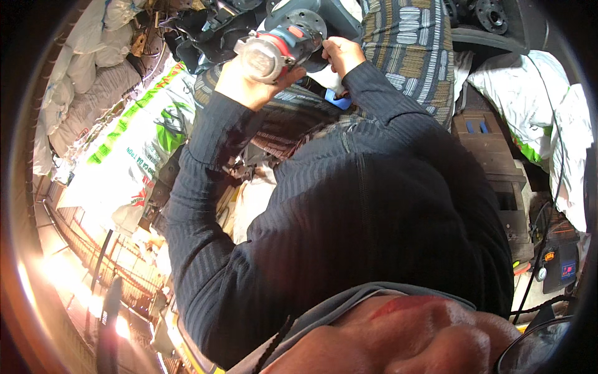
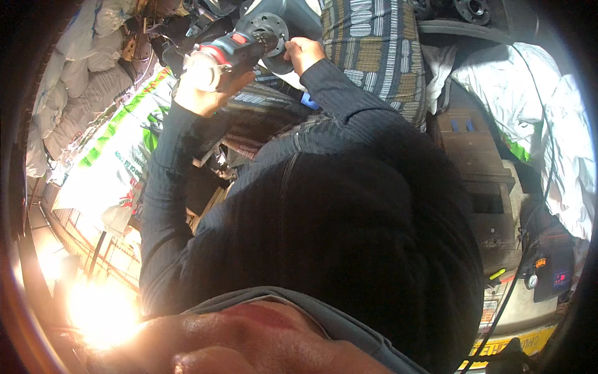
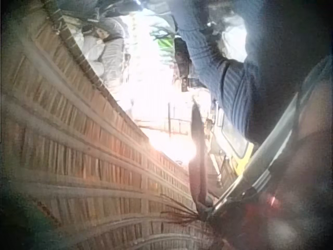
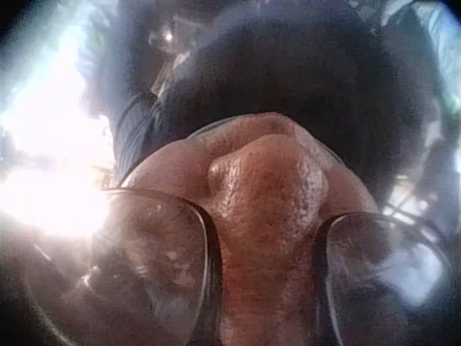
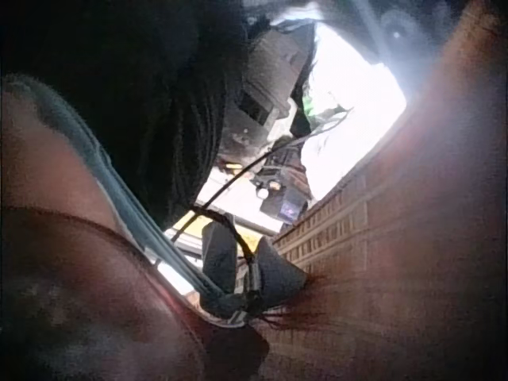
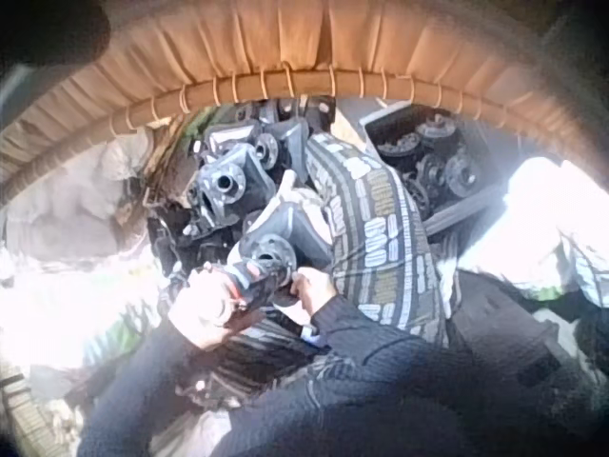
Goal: The person uses a cordless drill to bore holes into black plastic components. They pick up each part, drill it, and place it back into a pile, repeating the process for several items.
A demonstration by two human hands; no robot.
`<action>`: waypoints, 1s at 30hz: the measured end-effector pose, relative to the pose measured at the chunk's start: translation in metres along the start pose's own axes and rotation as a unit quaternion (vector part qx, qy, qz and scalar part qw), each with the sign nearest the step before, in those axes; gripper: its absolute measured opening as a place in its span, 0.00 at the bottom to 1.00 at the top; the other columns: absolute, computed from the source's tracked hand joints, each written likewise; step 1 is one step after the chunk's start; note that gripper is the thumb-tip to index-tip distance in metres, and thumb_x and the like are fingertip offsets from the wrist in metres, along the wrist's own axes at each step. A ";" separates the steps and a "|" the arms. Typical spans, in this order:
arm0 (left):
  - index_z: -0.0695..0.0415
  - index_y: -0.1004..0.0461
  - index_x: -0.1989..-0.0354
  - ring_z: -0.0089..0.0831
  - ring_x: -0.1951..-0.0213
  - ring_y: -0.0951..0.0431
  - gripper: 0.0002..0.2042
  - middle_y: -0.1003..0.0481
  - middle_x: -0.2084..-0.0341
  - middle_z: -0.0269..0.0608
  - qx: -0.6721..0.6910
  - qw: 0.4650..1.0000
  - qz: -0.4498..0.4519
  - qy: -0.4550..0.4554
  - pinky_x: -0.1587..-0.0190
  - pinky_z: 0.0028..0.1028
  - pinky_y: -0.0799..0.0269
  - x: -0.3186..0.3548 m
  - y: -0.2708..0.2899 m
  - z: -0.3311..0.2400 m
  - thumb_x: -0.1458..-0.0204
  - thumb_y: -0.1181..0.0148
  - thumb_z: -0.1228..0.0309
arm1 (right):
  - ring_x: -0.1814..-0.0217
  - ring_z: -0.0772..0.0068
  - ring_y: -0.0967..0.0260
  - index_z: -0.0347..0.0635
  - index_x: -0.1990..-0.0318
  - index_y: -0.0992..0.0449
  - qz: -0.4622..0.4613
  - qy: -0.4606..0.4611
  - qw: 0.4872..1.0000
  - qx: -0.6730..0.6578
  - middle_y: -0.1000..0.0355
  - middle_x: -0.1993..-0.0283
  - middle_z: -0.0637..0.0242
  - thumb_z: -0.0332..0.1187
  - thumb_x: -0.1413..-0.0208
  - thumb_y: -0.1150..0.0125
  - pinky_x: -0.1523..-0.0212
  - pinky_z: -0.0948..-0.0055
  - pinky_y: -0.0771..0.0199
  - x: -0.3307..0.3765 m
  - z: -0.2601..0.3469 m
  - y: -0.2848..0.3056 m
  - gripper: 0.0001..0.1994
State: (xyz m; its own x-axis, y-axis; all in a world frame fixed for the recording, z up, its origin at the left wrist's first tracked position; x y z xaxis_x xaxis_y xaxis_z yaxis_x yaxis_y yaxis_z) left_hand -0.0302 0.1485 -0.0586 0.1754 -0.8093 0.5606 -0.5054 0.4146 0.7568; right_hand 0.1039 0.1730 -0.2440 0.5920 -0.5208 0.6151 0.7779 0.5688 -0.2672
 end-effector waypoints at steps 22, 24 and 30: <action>0.59 0.31 0.56 0.35 0.61 0.25 0.25 0.26 0.63 0.42 0.171 0.977 -0.129 -0.004 0.56 0.30 0.31 0.145 -0.046 -0.009 0.61 0.33 0.59 | 0.46 0.62 0.35 0.33 0.47 0.37 0.174 -0.186 0.870 -0.422 0.33 0.49 0.57 0.34 0.41 0.60 0.55 0.69 0.32 0.058 0.033 0.010 0.18; 0.59 0.31 0.56 0.35 0.61 0.25 0.25 0.26 0.63 0.42 0.163 0.975 -0.150 -0.032 0.56 0.31 0.31 0.147 -0.047 -0.009 0.61 0.33 0.59 | 0.46 0.62 0.35 0.33 0.47 0.37 0.207 -0.172 0.873 -0.406 0.33 0.48 0.56 0.34 0.41 0.60 0.54 0.70 0.32 0.058 0.032 0.007 0.18; 0.59 0.28 0.58 0.34 0.61 0.25 0.21 0.25 0.64 0.41 0.255 0.955 -0.154 0.003 0.57 0.31 0.30 0.153 -0.037 -0.007 0.59 0.34 0.60 | 0.53 0.61 0.31 0.32 0.53 0.32 0.218 -0.147 0.894 -0.362 0.31 0.54 0.55 0.34 0.43 0.52 0.53 0.64 0.29 0.063 0.034 0.003 0.15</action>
State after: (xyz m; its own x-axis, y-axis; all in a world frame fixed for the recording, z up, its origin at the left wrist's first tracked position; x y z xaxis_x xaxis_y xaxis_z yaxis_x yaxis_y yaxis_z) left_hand 0.0216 0.0122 0.0017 0.3860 -0.8573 0.3406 -0.7740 -0.1002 0.6251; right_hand 0.1365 0.1639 -0.1806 0.8742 -0.0992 0.4753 0.4820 0.0600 -0.8741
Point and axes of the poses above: each hand's wrist, its own x-axis away from the middle knuckle, its own y-axis out of the back of the hand, z = x × y, the point moved 2 cm from there along -x, towards the middle knuckle
